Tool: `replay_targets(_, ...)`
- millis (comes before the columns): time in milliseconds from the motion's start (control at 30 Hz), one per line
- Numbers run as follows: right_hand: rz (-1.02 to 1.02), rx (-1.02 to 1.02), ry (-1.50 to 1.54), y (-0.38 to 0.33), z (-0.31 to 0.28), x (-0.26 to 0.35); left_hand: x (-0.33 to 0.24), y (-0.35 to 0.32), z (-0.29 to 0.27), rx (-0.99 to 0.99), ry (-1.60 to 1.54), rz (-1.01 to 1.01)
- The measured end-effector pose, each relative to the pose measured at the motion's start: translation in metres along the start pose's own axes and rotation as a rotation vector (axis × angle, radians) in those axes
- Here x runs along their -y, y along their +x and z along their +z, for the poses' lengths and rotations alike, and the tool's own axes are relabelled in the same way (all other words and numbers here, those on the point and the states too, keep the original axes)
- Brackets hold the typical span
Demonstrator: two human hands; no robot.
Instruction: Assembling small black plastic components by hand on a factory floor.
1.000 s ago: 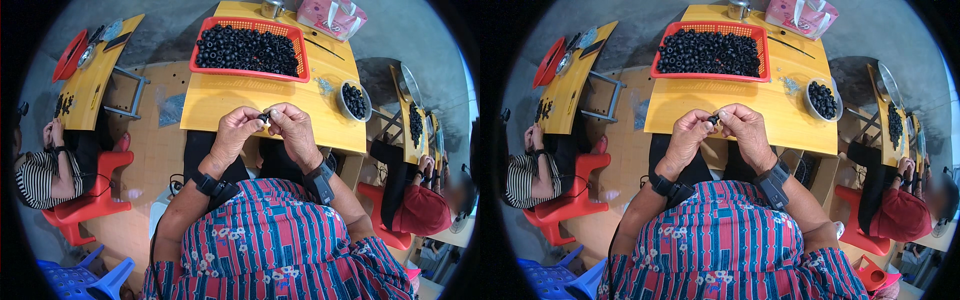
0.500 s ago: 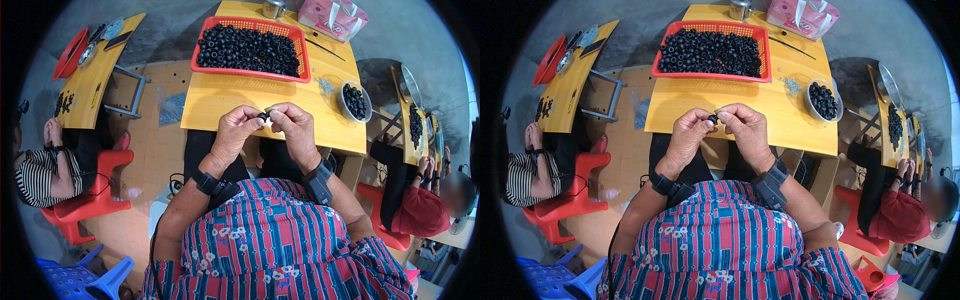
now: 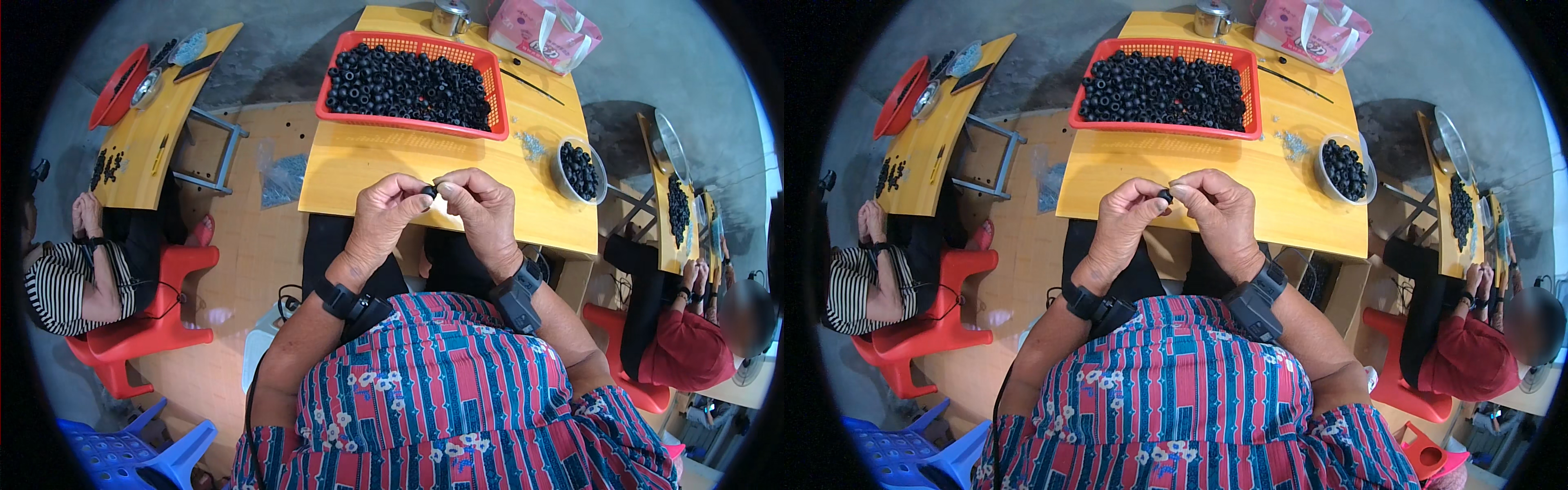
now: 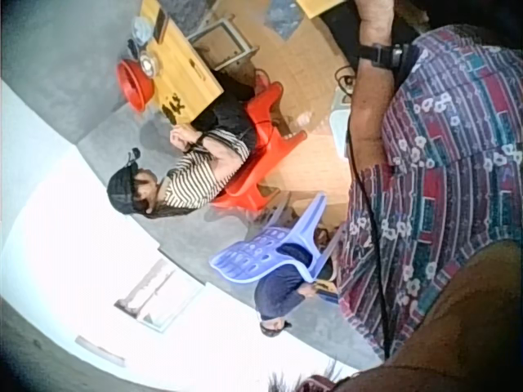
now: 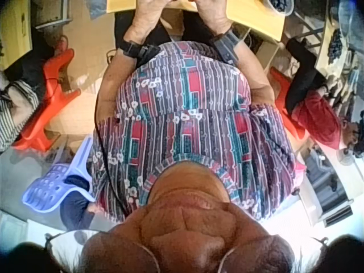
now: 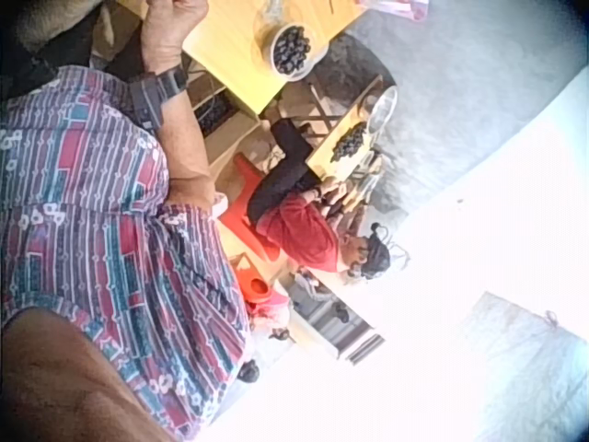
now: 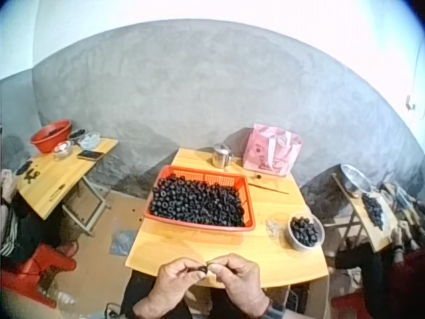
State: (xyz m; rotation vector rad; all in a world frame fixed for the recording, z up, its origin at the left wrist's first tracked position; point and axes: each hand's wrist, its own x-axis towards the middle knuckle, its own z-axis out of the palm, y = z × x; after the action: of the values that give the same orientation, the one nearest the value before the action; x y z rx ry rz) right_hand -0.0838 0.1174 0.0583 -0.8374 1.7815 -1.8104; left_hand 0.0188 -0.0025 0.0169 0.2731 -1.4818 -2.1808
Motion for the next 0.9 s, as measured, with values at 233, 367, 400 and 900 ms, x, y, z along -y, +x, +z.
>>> replay_targets(233, -0.103, -0.002, -0.116, -0.001, 0.001, -0.008, 0.001, 0.0, 0.0, -0.044, 0.031, -0.015)
replay_targets(367, -0.04, -0.019, -0.055, -0.004, 0.006, -0.004, 0.003, 0.0, -0.002, -0.052, 0.016, -0.02)
replay_targets(400, -0.039, -0.02, -0.056, -0.004, 0.006, -0.005, 0.005, 0.0, -0.002, -0.051, 0.012, -0.021)
replay_targets(900, 0.085, 0.119, 0.067, 0.004, -0.004, -0.004, 0.006, 0.0, -0.002, 0.009, -0.002, -0.035)
